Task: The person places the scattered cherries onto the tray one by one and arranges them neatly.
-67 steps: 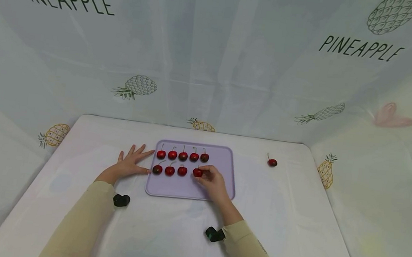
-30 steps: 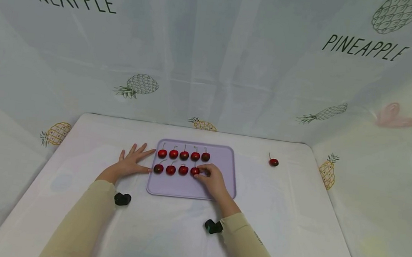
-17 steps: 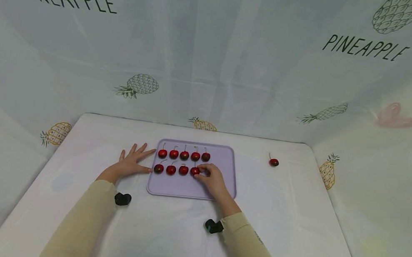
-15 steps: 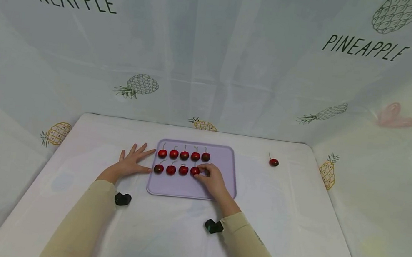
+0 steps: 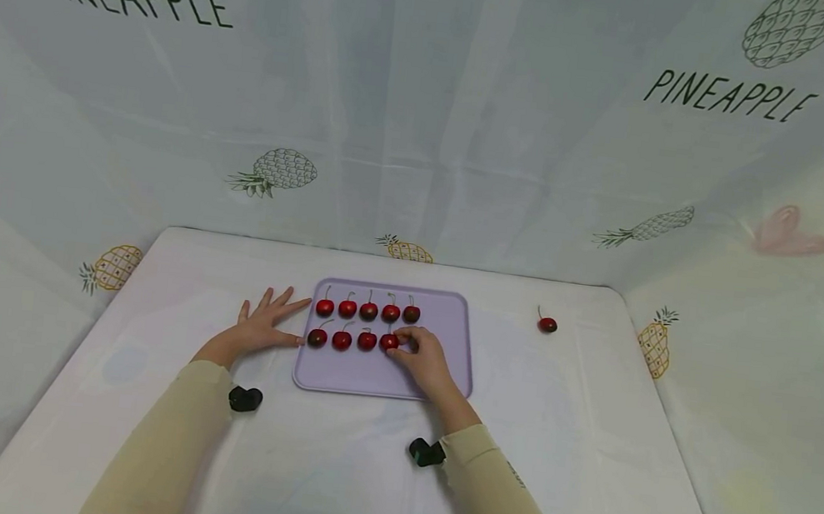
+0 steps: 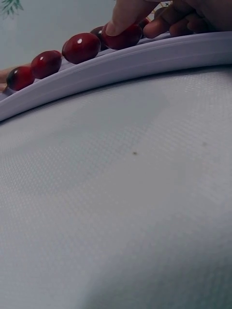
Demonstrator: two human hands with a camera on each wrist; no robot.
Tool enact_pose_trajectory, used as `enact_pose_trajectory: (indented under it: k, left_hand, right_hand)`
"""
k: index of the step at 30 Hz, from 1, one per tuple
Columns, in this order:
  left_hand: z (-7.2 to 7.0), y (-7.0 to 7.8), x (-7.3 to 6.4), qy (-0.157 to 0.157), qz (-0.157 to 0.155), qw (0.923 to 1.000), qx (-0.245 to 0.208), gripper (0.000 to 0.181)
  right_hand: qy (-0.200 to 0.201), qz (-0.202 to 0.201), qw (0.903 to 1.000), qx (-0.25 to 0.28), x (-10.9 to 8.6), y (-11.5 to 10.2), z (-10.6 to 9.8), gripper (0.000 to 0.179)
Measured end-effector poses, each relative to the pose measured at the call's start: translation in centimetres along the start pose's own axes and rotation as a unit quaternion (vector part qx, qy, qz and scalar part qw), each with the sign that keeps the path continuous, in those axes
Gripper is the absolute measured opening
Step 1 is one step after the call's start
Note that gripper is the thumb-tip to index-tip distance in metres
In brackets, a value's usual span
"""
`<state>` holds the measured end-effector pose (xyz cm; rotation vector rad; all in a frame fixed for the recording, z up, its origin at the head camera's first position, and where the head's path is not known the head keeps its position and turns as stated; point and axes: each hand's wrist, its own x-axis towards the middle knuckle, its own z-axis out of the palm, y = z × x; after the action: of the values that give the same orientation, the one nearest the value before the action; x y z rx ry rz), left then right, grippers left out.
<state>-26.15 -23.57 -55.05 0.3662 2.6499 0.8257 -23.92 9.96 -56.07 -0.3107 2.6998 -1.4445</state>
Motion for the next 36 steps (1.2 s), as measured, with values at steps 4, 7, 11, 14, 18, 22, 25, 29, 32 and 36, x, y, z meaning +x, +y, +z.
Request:
enact_pose_trajectory:
  k: [4,7,11,14,18,22,25,29,32,36]
  left_hand:
    - [0.0,-0.1,0.1,0.001,0.001,1.0000,0.001,0.087]
    - [0.1,-0.2,0.2,0.002,0.002,1.0000,0.003,0.088]
    - [0.1,-0.4,0.3,0.003,0.005,1.0000,0.004,0.088]
    - [0.1,-0.3,0.3,0.003,0.007,1.0000,0.003,0.088]
    - [0.1,-0.3,0.2,0.003,0.009,0.9999,-0.003,0.087]
    - [0.0,-0.3,0.1,0.003,0.011,0.9999,-0.011,0.088]
    - [0.0,-0.3,0.1,0.002,0.011,0.9999,-0.011,0.088]
    - [0.0,-0.3,0.0,0.002,0.012,0.9999,-0.011,0.088]
    - [-0.1,-0.2,-0.2,0.003,0.012,0.9999,-0.012,0.087]
    - [-0.1,0.0,-0.2,0.003,0.010,0.9999,-0.009,0.087]
  right_hand:
    - [0.003,-0.004,1.0000,0.004,0.0,0.1,0.0,0.029]
    - [0.005,-0.010,0.9999,0.006,0.1,0.2,0.1,0.029]
    - [0.006,-0.010,0.9999,0.009,0.2,0.5,0.1,0.030]
    - [0.003,-0.008,0.9999,0.010,0.2,0.6,0.0,0.031]
    - [0.005,0.004,0.9996,0.028,0.0,0.5,-0.3,0.032]
    - [0.011,0.013,0.9993,0.032,0.0,0.3,-0.5,0.035]
    - [0.006,0.009,0.9999,0.011,0.2,0.1,-0.4,0.039]
    - [-0.002,-0.005,0.9997,-0.023,0.5,-0.1,0.1,0.042]
    - [0.003,-0.015,0.9989,-0.044,0.5,-0.2,0.4,0.040]
    - [0.010,-0.015,0.9984,-0.053,0.5,-0.2,0.5,0.036]
